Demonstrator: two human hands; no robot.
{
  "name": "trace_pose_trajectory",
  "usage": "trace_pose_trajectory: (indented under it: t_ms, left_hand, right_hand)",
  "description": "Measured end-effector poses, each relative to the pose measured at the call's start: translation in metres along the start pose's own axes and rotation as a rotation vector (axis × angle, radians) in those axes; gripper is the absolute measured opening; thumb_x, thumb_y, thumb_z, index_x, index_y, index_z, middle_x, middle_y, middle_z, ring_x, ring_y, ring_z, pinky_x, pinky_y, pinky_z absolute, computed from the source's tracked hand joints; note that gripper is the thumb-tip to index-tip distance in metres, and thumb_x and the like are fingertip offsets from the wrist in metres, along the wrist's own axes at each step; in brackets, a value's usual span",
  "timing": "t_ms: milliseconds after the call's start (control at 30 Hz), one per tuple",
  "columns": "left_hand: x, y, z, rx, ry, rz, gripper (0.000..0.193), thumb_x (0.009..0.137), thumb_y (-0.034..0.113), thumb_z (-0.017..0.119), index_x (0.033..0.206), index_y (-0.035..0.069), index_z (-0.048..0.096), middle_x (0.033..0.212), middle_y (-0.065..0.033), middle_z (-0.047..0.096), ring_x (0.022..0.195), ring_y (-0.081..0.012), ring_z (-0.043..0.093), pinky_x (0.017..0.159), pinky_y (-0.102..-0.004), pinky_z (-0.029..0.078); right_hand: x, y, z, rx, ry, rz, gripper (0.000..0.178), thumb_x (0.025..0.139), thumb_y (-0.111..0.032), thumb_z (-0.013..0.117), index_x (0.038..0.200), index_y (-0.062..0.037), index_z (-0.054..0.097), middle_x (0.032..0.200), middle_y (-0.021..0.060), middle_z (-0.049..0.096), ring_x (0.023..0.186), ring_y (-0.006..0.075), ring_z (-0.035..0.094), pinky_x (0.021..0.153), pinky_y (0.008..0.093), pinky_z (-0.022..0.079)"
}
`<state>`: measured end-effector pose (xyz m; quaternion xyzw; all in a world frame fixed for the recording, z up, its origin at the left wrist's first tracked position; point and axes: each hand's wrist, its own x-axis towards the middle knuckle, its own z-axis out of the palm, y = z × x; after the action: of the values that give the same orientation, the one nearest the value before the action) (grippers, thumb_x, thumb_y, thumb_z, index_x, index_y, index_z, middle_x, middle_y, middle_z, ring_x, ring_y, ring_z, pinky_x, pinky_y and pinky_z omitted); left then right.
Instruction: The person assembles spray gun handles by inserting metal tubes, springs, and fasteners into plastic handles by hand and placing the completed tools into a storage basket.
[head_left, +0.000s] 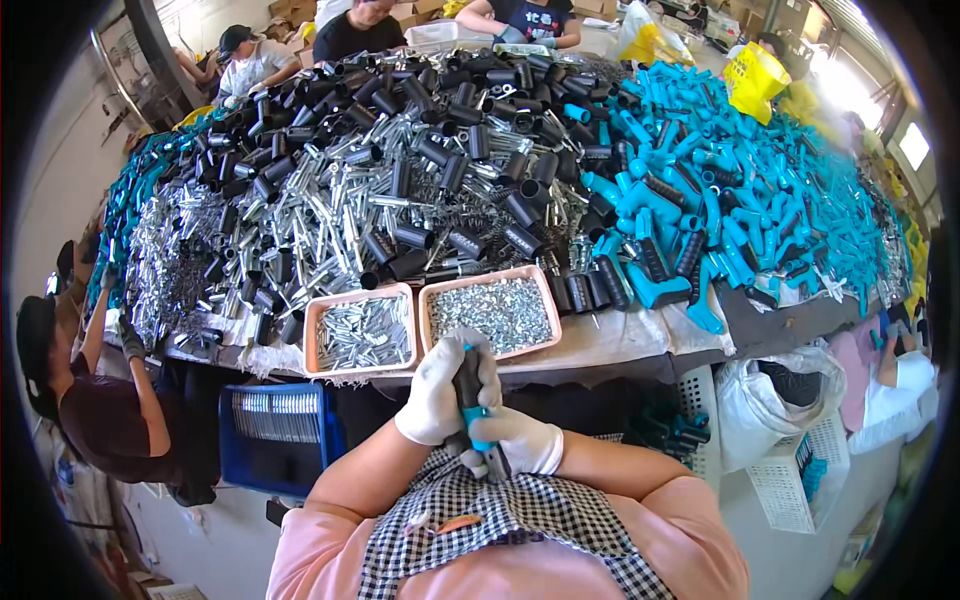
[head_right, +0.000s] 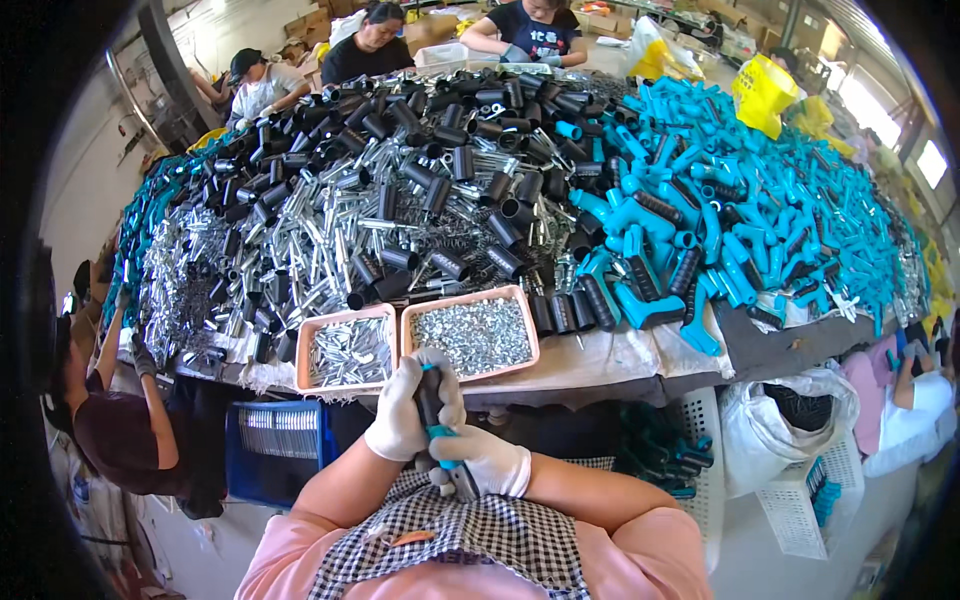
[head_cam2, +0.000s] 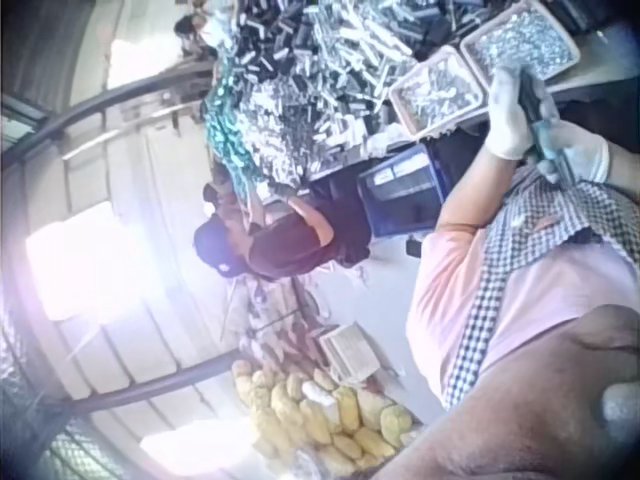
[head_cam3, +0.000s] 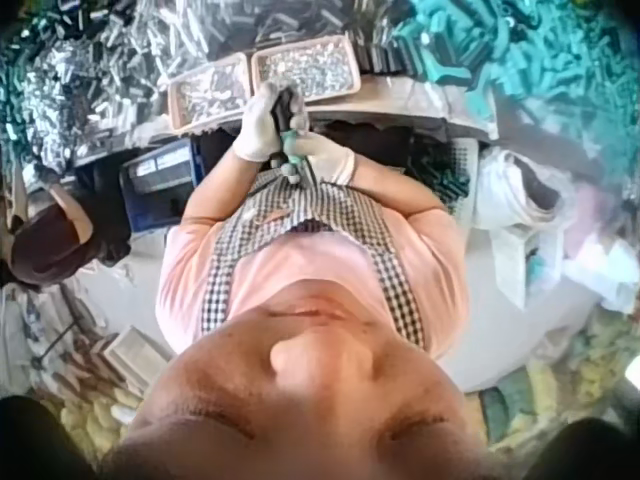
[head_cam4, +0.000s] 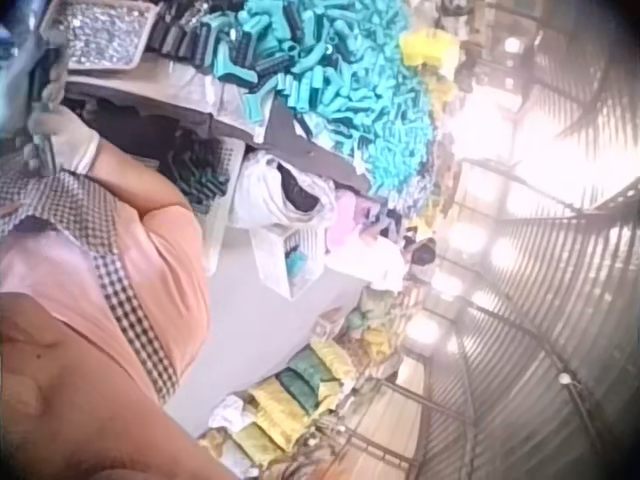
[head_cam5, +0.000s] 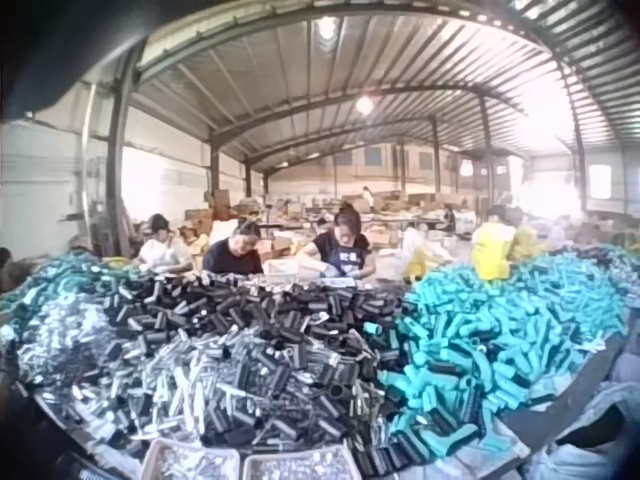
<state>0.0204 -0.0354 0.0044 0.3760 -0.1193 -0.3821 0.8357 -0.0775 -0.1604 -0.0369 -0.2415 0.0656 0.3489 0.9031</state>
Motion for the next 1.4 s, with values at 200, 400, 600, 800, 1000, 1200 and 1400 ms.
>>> trace_pose_trajectory:
  t_ms: [200,400,600,800,1000,1200,1400]
  left_hand:
    - [-0.006,-0.004,-0.013,0.142,0.02,-0.163,0.041,0.104,0.044,0.049,0.108,0.003,0.053,0.078,-0.0087,0.056,0.057,-0.0177,0.055,0.055,-0.0322,0.05]
    - [-0.01,-0.021,-0.02,0.064,0.003,-0.248,0.042,0.103,0.039,0.054,0.123,0.002,0.05,0.088,-0.0089,0.058,0.069,-0.0175,0.06,0.064,-0.0311,0.053]
    - [-0.029,-0.03,-0.028,0.126,-0.082,-0.423,0.05,0.093,0.042,0.07,0.115,0.0,0.056,0.078,-0.0072,0.057,0.065,-0.0182,0.059,0.062,-0.0326,0.052]
    - [-0.037,-0.033,-0.028,0.118,-0.102,-0.419,0.05,0.092,0.04,0.072,0.116,0.0,0.054,0.078,-0.0076,0.057,0.065,-0.0182,0.059,0.061,-0.0325,0.051]
    - [-0.038,-0.02,-0.007,0.433,-0.075,-0.432,0.024,0.09,0.018,0.071,0.103,0.002,0.057,0.076,-0.0048,0.061,0.063,-0.0138,0.06,0.061,-0.0276,0.05]
    - [-0.021,-0.01,-0.012,1.358,0.021,0.069,0.047,0.076,0.029,0.082,0.108,-0.001,0.064,0.088,-0.0224,0.07,0.08,-0.0366,0.071,0.074,-0.0405,0.056]
    - [-0.01,-0.019,-0.011,1.671,-0.216,-0.095,0.048,0.077,0.032,0.08,0.11,0.001,0.065,0.084,-0.0207,0.07,0.078,-0.0368,0.07,0.071,-0.0432,0.056]
  right_hand:
    - [-0.025,-0.095,-0.017,-1.646,0.262,-0.218,0.047,0.086,-0.036,0.069,0.118,-0.0015,0.064,0.102,0.0178,0.072,0.091,0.0312,0.07,0.084,0.0394,0.054]
    - [0.001,-0.229,-0.081,-1.955,1.297,-0.416,0.04,0.087,-0.036,0.066,0.104,-0.0004,0.069,0.102,0.0234,0.071,0.097,0.0379,0.069,0.084,0.0455,0.056]
    - [0.032,-0.25,-0.098,-2.02,1.419,-0.139,0.022,0.085,-0.02,0.057,0.09,-0.0058,0.075,0.1,0.023,0.072,0.097,0.0392,0.069,0.087,0.048,0.055]
    - [0.001,-0.255,-0.087,-1.816,1.424,-0.605,0.038,0.085,-0.036,0.064,0.095,0.0008,0.065,0.096,0.0281,0.069,0.093,0.0426,0.067,0.083,0.0508,0.053]
    - [-0.022,-0.236,-0.072,-1.228,1.109,-0.846,0.028,0.092,-0.022,0.062,0.106,0.0016,0.065,0.093,0.0174,0.068,0.084,0.0255,0.066,0.075,0.0361,0.053]
    - [-0.065,-0.129,0.007,-2.037,0.463,-0.968,0.018,0.087,-0.015,0.068,0.103,-0.009,0.072,0.086,0.0109,0.065,0.078,0.0315,0.065,0.069,0.04,0.053]
    - [-0.076,-0.071,0.01,-1.83,0.372,-0.725,0.023,0.076,0.001,0.065,0.096,-0.0063,0.059,0.105,0.0132,0.058,0.094,0.0355,0.062,0.08,0.0427,0.052]
